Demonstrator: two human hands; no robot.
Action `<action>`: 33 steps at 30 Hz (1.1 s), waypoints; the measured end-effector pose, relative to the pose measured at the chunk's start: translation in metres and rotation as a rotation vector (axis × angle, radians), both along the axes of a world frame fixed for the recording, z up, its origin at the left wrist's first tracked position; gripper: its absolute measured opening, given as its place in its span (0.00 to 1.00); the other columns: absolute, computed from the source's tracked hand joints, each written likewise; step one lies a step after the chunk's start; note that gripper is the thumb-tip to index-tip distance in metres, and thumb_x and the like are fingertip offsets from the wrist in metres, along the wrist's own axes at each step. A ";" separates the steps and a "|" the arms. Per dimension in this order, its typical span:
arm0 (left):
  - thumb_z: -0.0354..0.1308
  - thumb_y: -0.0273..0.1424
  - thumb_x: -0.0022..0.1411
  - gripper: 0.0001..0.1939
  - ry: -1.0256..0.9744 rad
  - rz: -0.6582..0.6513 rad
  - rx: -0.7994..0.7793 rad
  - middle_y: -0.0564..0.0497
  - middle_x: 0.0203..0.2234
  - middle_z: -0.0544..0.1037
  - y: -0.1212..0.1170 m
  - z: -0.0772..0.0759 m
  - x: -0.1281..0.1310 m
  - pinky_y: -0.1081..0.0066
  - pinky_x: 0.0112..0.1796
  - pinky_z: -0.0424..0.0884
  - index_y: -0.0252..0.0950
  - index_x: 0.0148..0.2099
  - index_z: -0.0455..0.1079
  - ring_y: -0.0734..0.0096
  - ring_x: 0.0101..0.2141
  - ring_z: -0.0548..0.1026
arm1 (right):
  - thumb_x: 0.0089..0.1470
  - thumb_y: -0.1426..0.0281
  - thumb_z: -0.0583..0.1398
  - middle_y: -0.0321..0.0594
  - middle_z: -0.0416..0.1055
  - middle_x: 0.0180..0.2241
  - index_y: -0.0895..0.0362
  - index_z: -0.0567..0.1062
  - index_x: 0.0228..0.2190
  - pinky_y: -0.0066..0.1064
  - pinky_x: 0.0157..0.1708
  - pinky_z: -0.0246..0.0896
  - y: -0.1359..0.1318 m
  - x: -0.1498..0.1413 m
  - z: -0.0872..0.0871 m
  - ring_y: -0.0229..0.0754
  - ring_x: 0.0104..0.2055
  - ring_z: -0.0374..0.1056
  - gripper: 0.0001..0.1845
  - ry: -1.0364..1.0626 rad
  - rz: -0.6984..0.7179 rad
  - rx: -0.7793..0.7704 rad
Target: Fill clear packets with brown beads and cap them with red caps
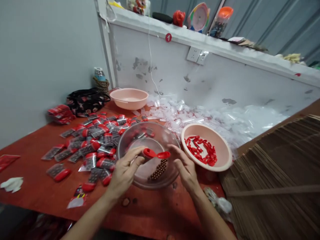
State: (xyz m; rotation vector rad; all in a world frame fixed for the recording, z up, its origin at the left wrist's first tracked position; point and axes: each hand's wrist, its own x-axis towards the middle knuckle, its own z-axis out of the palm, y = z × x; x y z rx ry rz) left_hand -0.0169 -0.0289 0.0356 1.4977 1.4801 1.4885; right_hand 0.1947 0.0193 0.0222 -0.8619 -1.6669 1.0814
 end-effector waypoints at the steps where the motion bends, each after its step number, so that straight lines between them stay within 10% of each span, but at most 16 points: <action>1: 0.53 0.34 0.58 0.14 0.023 -0.046 0.027 0.47 0.44 0.75 -0.001 -0.001 0.006 0.65 0.45 0.68 0.37 0.44 0.72 0.62 0.45 0.72 | 0.53 0.59 0.55 0.47 0.66 0.47 0.55 0.67 0.49 0.44 0.49 0.57 -0.003 -0.008 0.006 0.46 0.49 0.62 0.22 0.051 0.153 -0.155; 5: 0.51 0.29 0.59 0.13 0.127 -0.211 0.128 0.49 0.44 0.74 -0.003 -0.009 0.018 0.62 0.49 0.63 0.41 0.46 0.71 0.63 0.49 0.67 | 0.49 0.54 0.57 0.48 0.69 0.41 0.60 0.68 0.48 0.41 0.39 0.64 -0.003 -0.031 0.013 0.44 0.39 0.68 0.29 0.297 0.515 -0.603; 10: 0.51 0.25 0.60 0.16 0.182 -0.239 0.168 0.51 0.44 0.74 -0.010 -0.017 0.015 0.61 0.51 0.60 0.42 0.49 0.69 0.65 0.51 0.63 | 0.48 0.65 0.58 0.46 0.70 0.35 0.64 0.72 0.41 0.35 0.37 0.62 -0.002 -0.039 0.017 0.39 0.33 0.67 0.20 0.384 0.679 -0.785; 20: 0.51 0.26 0.59 0.13 0.218 -0.076 0.215 0.48 0.41 0.76 -0.010 -0.020 0.026 0.60 0.52 0.60 0.38 0.45 0.71 0.66 0.46 0.69 | 0.44 0.66 0.58 0.37 0.67 0.22 0.62 0.73 0.26 0.25 0.24 0.58 -0.017 -0.067 -0.005 0.33 0.22 0.61 0.11 0.535 0.355 -0.813; 26: 0.51 0.35 0.59 0.14 0.033 -0.074 -0.053 0.48 0.46 0.73 -0.003 -0.021 0.024 0.61 0.49 0.65 0.39 0.44 0.72 0.63 0.48 0.69 | 0.45 0.44 0.53 0.44 0.71 0.33 0.59 0.70 0.39 0.38 0.37 0.63 -0.013 -0.057 -0.004 0.43 0.35 0.68 0.33 0.449 0.565 -0.907; 29: 0.52 0.38 0.57 0.16 -0.061 -0.032 -0.125 0.48 0.46 0.74 -0.001 -0.019 0.021 0.62 0.49 0.65 0.38 0.43 0.73 0.62 0.47 0.70 | 0.44 0.46 0.56 0.46 0.70 0.40 0.57 0.68 0.43 0.38 0.38 0.63 -0.010 -0.036 0.001 0.43 0.37 0.68 0.32 0.469 0.411 -0.758; 33: 0.56 0.41 0.53 0.18 -0.041 0.197 -0.145 0.51 0.41 0.77 0.005 -0.005 -0.010 0.62 0.47 0.67 0.38 0.43 0.73 0.61 0.44 0.73 | 0.51 0.58 0.57 0.43 0.71 0.35 0.58 0.70 0.38 0.32 0.34 0.64 -0.003 0.010 -0.018 0.39 0.33 0.68 0.18 0.523 -0.182 -0.348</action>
